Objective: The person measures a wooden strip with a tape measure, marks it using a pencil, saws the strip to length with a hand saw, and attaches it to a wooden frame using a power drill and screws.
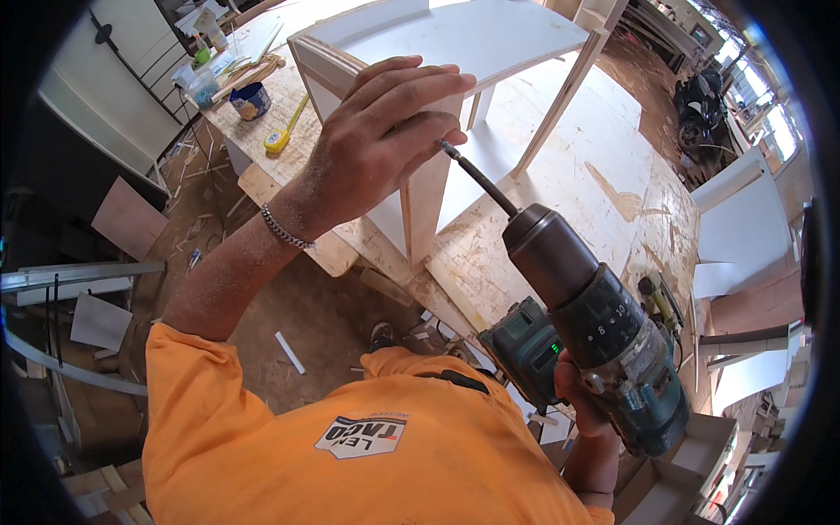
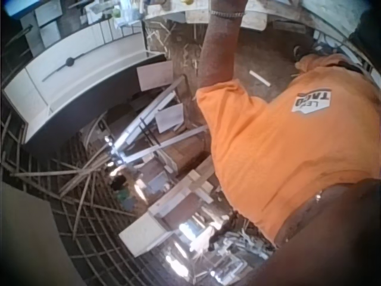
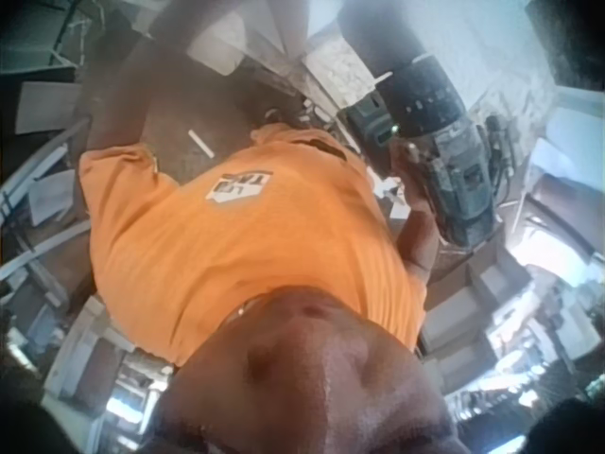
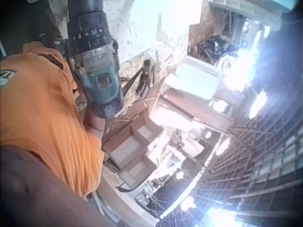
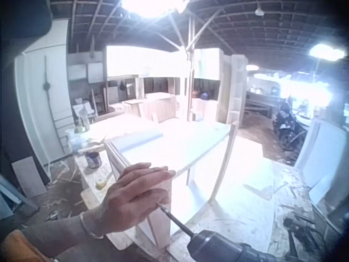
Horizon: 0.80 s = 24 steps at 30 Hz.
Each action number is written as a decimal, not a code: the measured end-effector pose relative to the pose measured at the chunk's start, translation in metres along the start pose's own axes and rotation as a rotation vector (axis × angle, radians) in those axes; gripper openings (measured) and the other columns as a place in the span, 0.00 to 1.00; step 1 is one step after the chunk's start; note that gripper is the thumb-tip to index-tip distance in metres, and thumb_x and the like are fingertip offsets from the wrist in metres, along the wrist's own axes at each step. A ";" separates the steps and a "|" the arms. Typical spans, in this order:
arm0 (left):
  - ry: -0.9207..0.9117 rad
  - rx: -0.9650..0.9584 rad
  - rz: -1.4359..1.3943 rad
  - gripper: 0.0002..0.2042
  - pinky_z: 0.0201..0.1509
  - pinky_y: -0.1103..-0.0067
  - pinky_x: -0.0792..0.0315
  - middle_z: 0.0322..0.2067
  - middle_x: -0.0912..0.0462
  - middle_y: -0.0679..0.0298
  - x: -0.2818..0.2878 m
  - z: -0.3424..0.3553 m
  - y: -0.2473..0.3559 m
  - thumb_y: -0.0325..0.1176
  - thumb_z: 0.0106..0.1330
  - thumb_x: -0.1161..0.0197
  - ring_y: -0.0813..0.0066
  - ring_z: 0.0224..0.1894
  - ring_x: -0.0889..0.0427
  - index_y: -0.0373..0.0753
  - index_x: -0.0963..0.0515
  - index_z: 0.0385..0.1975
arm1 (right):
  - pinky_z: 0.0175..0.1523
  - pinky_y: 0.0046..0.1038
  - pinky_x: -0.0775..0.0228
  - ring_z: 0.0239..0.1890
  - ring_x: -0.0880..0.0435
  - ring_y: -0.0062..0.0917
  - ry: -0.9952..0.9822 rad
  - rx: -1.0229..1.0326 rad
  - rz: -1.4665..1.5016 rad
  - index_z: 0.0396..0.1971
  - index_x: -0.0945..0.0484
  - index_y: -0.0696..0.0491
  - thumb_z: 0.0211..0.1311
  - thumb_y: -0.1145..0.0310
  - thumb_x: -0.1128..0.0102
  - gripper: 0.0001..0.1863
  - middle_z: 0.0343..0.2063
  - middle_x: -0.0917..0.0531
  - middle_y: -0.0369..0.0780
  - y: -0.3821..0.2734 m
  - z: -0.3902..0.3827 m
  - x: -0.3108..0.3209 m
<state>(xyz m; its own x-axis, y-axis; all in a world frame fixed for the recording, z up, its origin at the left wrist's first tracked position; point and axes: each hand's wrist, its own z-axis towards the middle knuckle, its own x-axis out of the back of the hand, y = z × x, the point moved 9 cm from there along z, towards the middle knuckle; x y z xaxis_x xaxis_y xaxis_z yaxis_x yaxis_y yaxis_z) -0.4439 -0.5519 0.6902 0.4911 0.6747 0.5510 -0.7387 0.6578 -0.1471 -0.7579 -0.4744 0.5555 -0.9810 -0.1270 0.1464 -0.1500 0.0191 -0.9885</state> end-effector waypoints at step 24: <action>-0.077 0.079 -0.310 0.24 0.78 0.56 0.44 0.61 0.18 0.61 0.026 0.006 -0.020 0.37 0.57 0.23 0.61 0.71 0.28 0.43 0.20 0.55 | 0.31 0.22 0.33 0.24 0.24 0.14 -0.033 0.097 -0.093 0.53 0.20 0.55 0.59 0.70 0.26 0.22 0.28 0.19 0.31 0.007 0.009 -0.005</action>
<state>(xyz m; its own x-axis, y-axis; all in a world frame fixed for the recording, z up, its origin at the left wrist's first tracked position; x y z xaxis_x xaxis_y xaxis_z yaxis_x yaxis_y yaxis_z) -0.4189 -0.5495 0.7126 0.6637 0.4173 0.6208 -0.5949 0.7976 0.0999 -0.7531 -0.4827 0.5476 -0.9586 -0.1564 0.2381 -0.2263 -0.0897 -0.9699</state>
